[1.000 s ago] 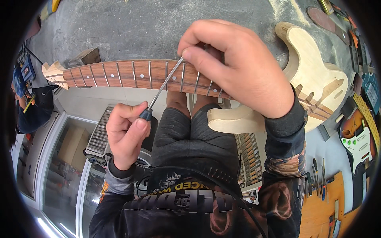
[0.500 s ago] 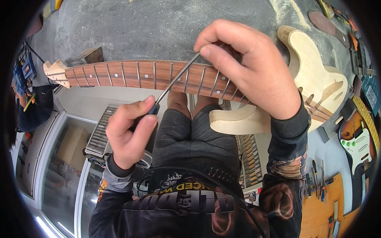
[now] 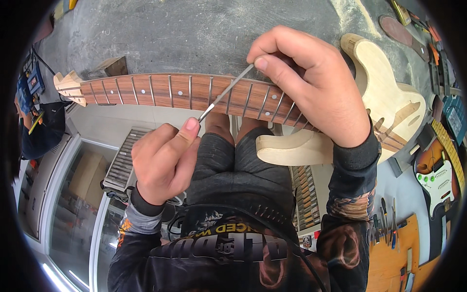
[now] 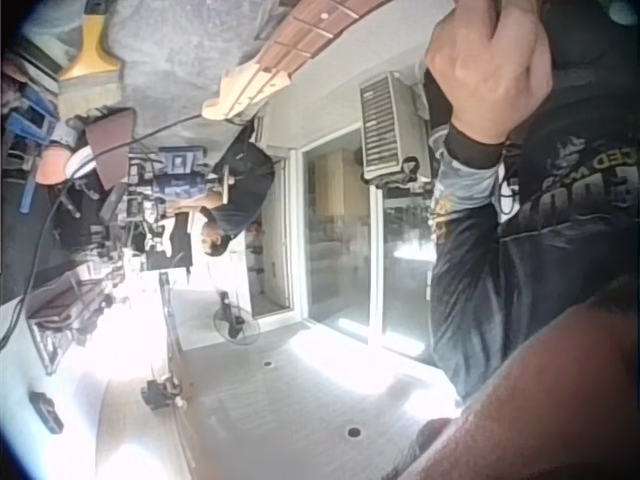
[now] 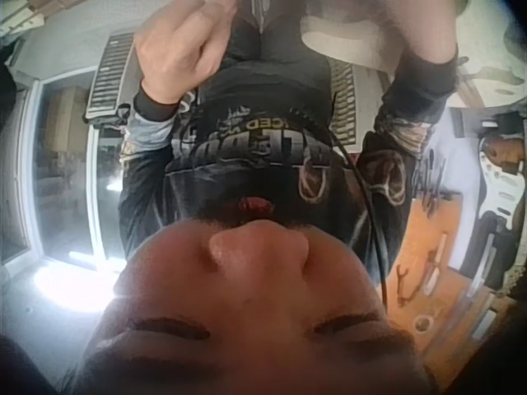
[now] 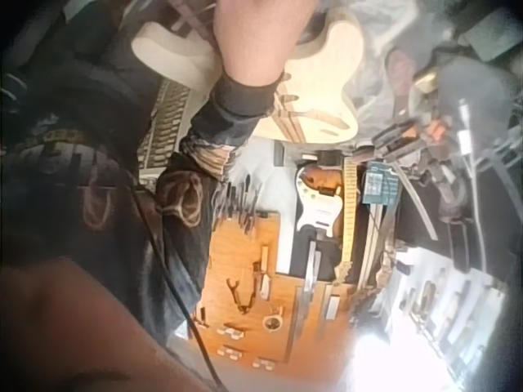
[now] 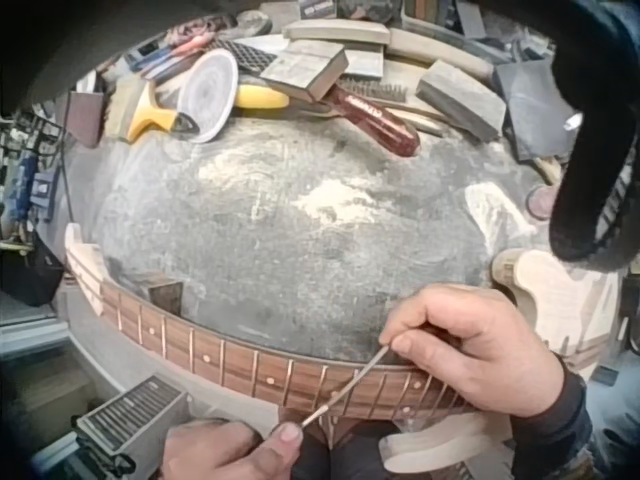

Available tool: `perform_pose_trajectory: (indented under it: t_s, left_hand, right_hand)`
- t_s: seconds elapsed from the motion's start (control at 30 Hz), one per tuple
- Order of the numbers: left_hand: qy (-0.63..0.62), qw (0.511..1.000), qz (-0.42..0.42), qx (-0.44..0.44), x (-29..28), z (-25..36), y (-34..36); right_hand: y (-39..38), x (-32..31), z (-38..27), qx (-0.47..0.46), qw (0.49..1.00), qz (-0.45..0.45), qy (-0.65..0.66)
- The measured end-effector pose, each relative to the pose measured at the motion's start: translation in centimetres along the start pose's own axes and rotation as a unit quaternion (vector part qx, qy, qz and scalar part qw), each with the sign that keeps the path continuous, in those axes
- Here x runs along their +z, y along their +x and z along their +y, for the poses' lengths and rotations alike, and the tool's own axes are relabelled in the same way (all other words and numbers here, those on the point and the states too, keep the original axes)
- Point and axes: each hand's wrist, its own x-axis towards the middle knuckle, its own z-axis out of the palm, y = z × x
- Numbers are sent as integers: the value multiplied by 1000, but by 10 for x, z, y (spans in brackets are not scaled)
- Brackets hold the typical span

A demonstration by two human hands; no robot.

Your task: The person uses a thin metal file to smooth and level the frets on the neck of a wooden electric guitar body, moving the file back and forth across different frets while holding the guitar neck steady with their other hand.

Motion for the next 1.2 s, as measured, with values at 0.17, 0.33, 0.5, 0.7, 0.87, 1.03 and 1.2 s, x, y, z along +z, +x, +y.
perform_pose_trajectory:
  t_s: [0.17, 0.33, 0.5, 0.7, 0.87, 1.03, 1.2]
  left_hand:
    - [-341, 906, 30, -250, 1, 11, -24]
    - [-566, 733, 59, -372, -4, 12, -33]
    - [-58, 997, -41, -32, -12, 0, 4]
    - [-551, 789, 30, -271, 0, 21, 1]
    - [-666, 714, 43, -212, 17, 40, 26]
    - [-565, 815, -43, -121, 12, 31, 52]
    - [-558, 808, -94, -166, -23, 6, 97]
  right_hand:
    - [8, 6, -2, -47, 997, -22, -63]
    - [11, 6, -7, -49, 995, -45, -74]
    - [4, -3, 3, -65, 996, 4, -57]
    - [-24, 5, -12, -35, 976, 177, 122]
    - [-80, 41, -42, 58, 978, 103, 172]
    - [-92, 70, -53, 143, 896, 112, 405]
    - [-131, 67, -35, 202, 927, 179, 260]
